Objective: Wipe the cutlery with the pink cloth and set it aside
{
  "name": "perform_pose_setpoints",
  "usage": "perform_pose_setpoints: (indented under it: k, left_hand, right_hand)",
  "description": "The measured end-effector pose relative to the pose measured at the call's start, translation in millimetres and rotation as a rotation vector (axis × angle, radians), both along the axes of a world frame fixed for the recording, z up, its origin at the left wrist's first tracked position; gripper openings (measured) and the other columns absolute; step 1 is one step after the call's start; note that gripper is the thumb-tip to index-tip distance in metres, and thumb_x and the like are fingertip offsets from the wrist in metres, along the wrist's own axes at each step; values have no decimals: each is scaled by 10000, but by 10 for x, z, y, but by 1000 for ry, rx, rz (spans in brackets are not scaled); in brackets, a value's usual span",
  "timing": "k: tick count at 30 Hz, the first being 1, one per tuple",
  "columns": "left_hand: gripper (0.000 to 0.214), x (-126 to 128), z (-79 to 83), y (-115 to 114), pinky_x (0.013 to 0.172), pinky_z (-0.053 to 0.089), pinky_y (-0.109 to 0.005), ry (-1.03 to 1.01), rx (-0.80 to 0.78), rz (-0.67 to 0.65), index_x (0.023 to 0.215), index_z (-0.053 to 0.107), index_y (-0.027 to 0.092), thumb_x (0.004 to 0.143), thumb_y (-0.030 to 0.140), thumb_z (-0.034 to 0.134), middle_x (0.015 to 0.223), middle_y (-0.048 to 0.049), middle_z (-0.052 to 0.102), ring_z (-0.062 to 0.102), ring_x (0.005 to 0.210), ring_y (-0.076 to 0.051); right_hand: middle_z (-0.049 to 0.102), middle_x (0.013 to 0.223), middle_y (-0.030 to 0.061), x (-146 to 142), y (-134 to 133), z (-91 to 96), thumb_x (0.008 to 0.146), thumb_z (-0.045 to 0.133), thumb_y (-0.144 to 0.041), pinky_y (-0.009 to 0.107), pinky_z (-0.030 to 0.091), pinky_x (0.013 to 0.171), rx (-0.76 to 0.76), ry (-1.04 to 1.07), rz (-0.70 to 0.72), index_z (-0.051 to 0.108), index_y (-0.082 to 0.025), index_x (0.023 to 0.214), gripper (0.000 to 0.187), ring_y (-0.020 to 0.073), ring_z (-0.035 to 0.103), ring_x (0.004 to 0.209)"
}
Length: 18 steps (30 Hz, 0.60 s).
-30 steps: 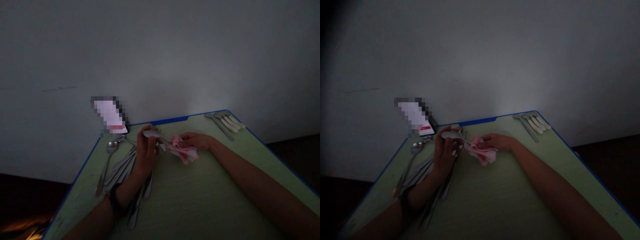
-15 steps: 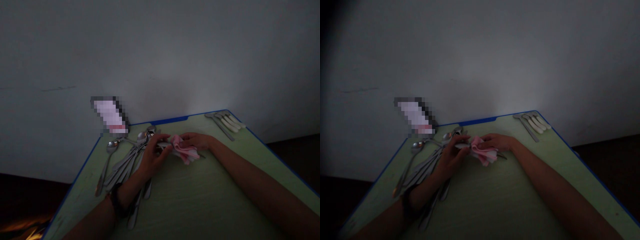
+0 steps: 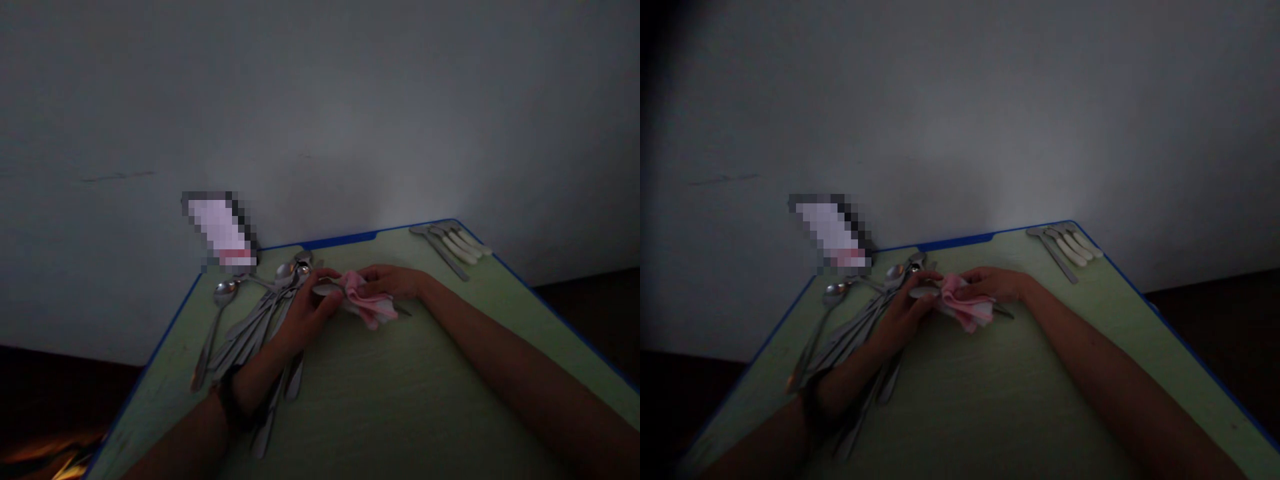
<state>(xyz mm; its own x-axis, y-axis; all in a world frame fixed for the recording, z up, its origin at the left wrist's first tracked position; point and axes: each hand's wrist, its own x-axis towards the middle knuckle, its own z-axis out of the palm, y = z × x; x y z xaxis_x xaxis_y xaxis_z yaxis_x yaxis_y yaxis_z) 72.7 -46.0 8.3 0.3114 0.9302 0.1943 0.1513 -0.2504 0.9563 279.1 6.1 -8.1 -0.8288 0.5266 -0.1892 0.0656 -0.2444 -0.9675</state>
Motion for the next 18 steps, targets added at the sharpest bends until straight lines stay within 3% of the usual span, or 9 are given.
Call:
perform_pose_setpoints:
  k: [6, 12, 15, 18]
  left_hand:
    - [220, 0, -32, 9, 380, 297, -174, 58, 30, 130, 888, 596, 174, 772, 359, 623, 559, 57, 497, 407, 411, -71]
    - [237, -40, -116, 88, 363, 319, -146, -375, 98, 329, 943, 505, 210, 824, 406, 565, 563, 74, 477, 430, 416, -63]
    - [274, -42, -101, 125, 348, 329, -138, -434, 41, 350, 1007, 483, 219, 845, 433, 541, 573, 70, 493, 468, 429, -70]
    - [344, -34, -89, 137, 363, 377, -143, -396, -8, 290, 1069, 487, 215, 832, 455, 558, 635, 48, 542, 524, 483, -80]
  right_hand:
    - [599, 631, -21, -14, -11, 15, 742, 666, -415, 159, 358, 444, -4, 15, 4, 576, -112, 854, 335, 51, 492, 481]
    - [582, 577, -28, -29, -21, 31, 769, 632, -429, 161, 323, 426, -1, 21, 41, 571, -112, 894, 346, 49, 456, 440]
    - [590, 602, -23, -27, -22, 43, 760, 644, -416, 161, 327, 438, -8, 11, 35, 577, -112, 890, 337, 49, 467, 463]
    - [599, 664, -24, -13, -12, 41, 692, 712, -384, 163, 346, 457, -12, -10, -22, 589, -113, 889, 357, 50, 487, 508]
